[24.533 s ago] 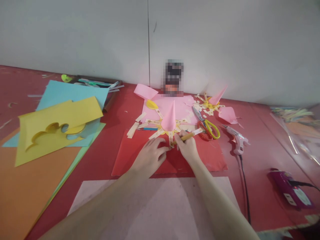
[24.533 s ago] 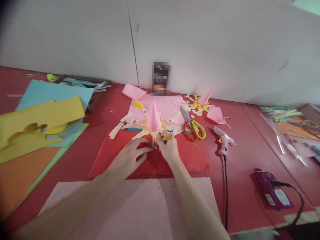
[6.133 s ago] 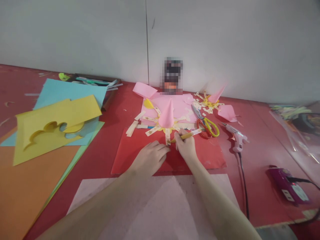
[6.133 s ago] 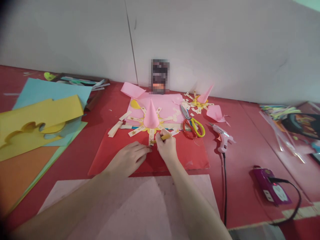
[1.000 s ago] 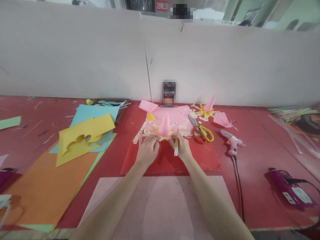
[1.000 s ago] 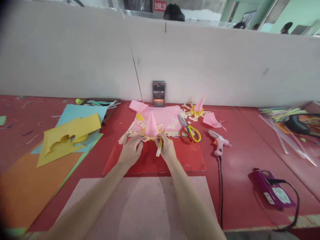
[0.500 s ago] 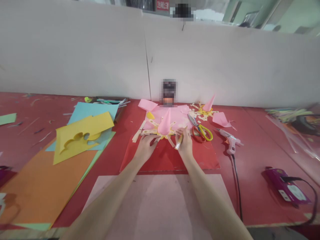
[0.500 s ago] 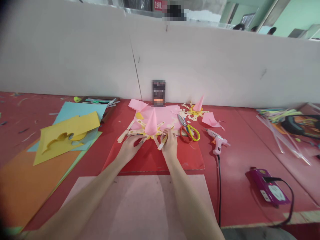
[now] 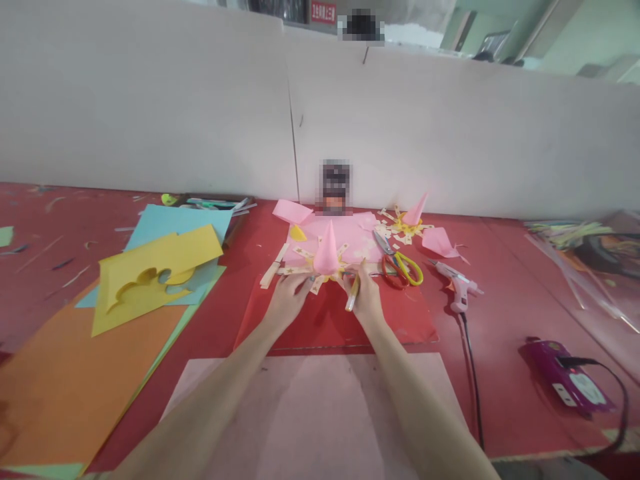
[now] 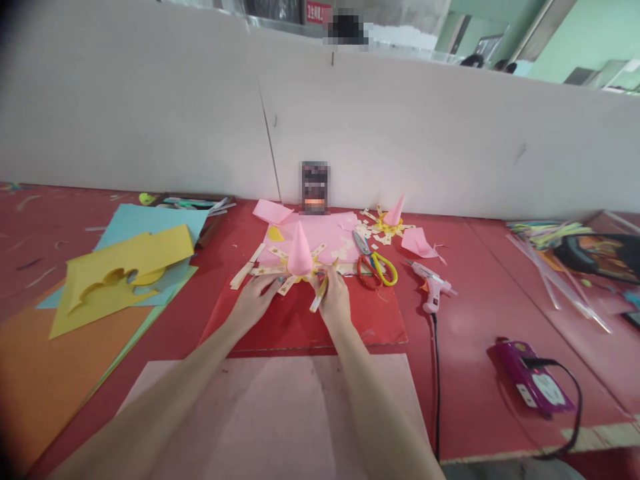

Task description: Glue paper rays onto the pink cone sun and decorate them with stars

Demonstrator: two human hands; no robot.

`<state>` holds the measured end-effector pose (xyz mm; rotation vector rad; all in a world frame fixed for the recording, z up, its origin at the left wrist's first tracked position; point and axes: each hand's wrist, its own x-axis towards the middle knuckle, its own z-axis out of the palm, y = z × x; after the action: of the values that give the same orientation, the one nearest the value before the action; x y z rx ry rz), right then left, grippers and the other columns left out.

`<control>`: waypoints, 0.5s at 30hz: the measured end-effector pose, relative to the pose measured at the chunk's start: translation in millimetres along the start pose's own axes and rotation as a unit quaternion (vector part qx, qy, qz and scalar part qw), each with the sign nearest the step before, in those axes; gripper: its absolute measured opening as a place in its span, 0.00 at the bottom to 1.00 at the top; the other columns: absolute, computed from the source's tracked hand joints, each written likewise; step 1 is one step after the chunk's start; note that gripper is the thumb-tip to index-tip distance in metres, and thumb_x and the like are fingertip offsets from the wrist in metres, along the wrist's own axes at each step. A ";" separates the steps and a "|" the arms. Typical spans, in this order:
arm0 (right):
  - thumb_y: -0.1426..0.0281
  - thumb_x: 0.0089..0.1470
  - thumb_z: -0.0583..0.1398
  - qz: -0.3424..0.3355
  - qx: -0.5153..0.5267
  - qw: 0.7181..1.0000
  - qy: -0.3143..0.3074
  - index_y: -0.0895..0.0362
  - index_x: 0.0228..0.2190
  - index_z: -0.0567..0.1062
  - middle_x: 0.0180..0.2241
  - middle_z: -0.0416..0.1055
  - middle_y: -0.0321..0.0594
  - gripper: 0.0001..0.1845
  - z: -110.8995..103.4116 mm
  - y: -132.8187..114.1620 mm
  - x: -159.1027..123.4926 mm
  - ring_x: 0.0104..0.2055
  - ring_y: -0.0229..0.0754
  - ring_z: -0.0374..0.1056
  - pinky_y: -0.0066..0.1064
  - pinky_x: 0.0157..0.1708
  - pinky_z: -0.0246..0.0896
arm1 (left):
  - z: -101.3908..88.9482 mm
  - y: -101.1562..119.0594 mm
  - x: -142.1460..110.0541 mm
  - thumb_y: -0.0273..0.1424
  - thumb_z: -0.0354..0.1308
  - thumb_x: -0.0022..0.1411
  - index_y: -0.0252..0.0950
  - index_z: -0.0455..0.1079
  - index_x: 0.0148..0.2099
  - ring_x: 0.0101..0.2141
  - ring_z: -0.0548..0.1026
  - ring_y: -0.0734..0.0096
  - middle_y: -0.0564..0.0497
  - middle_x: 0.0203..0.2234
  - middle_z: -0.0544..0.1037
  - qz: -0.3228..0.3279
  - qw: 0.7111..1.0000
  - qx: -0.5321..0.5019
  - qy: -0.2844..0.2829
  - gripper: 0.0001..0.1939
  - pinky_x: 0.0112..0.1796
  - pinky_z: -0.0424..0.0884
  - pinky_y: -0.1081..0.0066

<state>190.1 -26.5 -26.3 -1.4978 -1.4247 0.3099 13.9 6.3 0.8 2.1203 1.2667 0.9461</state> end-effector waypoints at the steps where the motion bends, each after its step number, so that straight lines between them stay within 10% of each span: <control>1: 0.64 0.53 0.54 0.004 0.012 1.000 -0.008 0.56 0.37 0.69 0.34 0.73 0.41 0.11 0.1 -2.6 -1.1 0.33 0.40 0.69 0.31 0.34 0.63 | 0.5 -0.1 -0.2 0.33 0.45 0.62 0.37 0.73 0.39 0.42 0.74 0.65 0.49 0.38 0.79 0.002 1.000 0.002 -0.004 0.15 0.46 0.67 0.62; 15: 0.61 0.47 0.58 0.088 0.129 0.987 -0.030 0.58 0.37 0.71 0.27 0.70 0.37 0.17 1.9 -7.5 -4.1 0.24 0.37 0.67 0.29 0.27 0.62 | 10.4 -16.4 2.3 0.26 0.51 0.57 0.39 0.71 0.44 0.45 0.72 0.65 0.50 0.42 0.77 0.036 0.999 0.020 -0.009 0.13 0.50 0.63 0.59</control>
<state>183.1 -30.6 -23.2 -1.4106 -1.2469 0.6280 13.6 15.1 -16.8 2.2141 1.2175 0.9369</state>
